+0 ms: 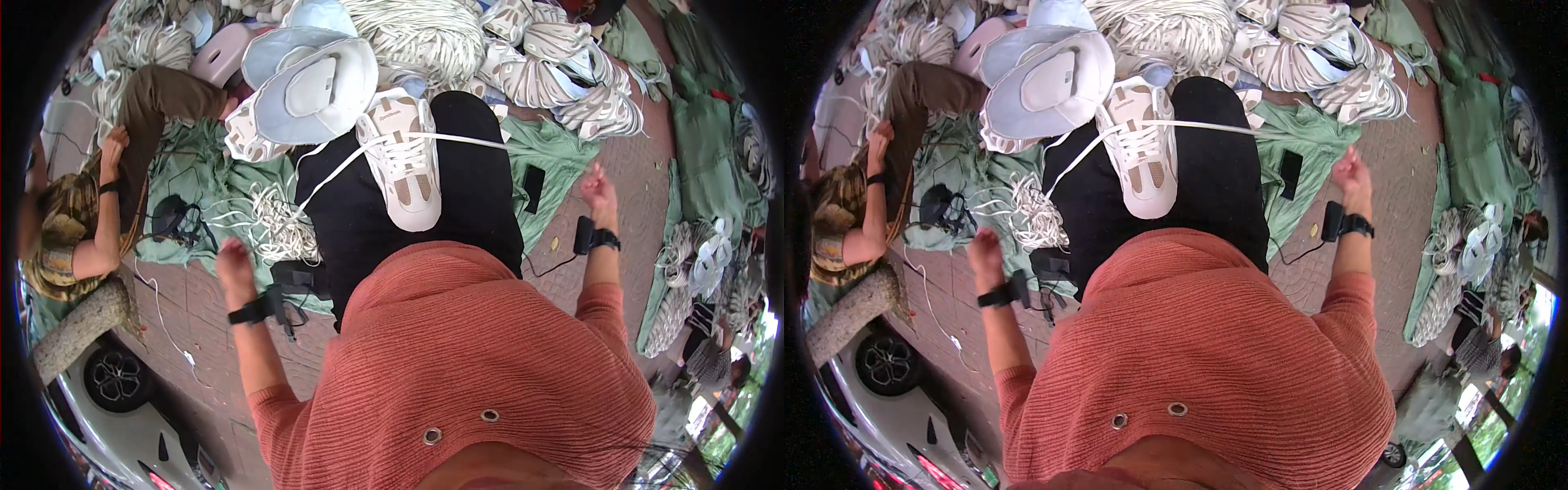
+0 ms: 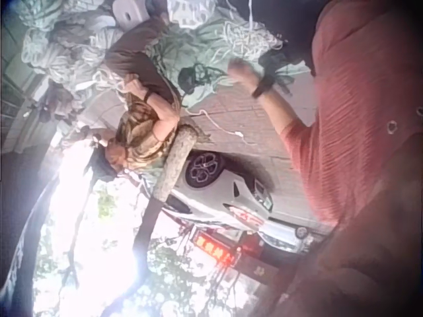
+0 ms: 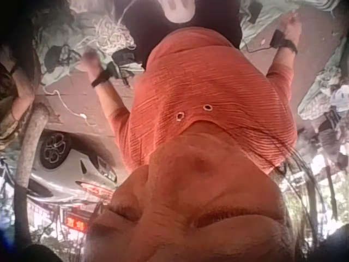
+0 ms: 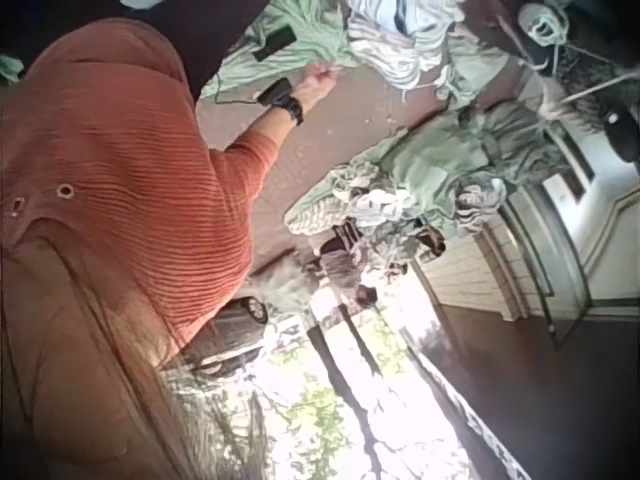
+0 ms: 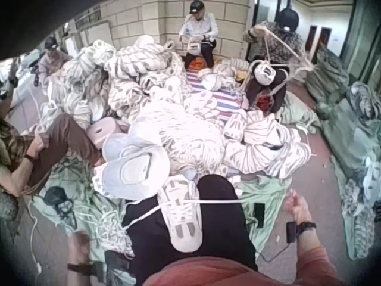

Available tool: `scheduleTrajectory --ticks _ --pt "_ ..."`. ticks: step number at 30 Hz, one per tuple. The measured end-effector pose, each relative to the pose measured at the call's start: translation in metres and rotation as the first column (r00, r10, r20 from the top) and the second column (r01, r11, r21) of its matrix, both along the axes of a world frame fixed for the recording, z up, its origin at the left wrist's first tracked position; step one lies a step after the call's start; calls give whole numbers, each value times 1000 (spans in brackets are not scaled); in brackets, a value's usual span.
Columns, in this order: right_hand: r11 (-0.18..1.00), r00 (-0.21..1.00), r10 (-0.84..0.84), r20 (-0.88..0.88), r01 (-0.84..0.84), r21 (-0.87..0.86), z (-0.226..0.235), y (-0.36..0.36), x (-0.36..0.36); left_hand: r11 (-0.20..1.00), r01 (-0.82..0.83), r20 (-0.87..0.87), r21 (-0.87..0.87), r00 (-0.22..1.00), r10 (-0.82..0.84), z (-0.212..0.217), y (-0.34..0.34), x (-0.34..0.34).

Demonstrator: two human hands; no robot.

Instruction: The person sits on the ground and laces a white sneaker by hand. They thread a long white lace through the eyelets, pull it tight, and tie a knot. The person handles the shoe and lace repeatedly to secure the fit.

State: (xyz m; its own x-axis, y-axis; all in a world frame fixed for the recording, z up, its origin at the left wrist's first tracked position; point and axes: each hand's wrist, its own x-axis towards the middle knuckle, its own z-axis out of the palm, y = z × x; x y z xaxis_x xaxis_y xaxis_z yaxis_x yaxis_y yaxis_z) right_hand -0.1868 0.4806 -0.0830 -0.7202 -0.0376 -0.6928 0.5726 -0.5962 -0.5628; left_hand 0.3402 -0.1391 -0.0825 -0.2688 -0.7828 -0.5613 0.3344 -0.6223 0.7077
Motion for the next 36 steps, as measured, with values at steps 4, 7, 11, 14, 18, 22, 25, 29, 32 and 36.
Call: scheduleTrajectory --ticks 4,7,11,14,18,22,25,29,32,36 --pt "992 973 -119 198 108 62 -58 21 -4 823 286 188 -490 957 -221 22 92 -124" --pt "951 932 -304 200 310 -3 -62 27 -35 469 566 503 -678 822 -265 49 114 -193" --pt "975 975 -221 8 221 -12 -39 5 -73 115 724 667 -680 676 -312 66 124 -235" --pt "984 980 -71 -187 100 151 0 -50 -77 152 854 737 -497 508 -446 64 127 -240" --pt "849 684 515 -517 -322 420 51 -194 -45 35 838 778 -545 521 -350 65 133 -240" --pt "469 -165 839 -519 -267 842 79 -318 35 -74 879 874 -470 452 -181 73 137 -244" --pt "318 -661 705 -257 -29 948 88 -368 74 -88 907 905 -413 398 -150 76 137 -246" --pt "273 -648 717 -257 -78 959 81 -384 96 -73 905 893 -420 398 -210 72 131 -257" --pt "173 -553 779 -295 -262 949 75 -379 97 109 921 801 -374 380 -463 68 125 -266" --pt "181 -587 750 -304 -260 948 73 -376 97 200 959 801 -201 278 -530 68 120 -261"
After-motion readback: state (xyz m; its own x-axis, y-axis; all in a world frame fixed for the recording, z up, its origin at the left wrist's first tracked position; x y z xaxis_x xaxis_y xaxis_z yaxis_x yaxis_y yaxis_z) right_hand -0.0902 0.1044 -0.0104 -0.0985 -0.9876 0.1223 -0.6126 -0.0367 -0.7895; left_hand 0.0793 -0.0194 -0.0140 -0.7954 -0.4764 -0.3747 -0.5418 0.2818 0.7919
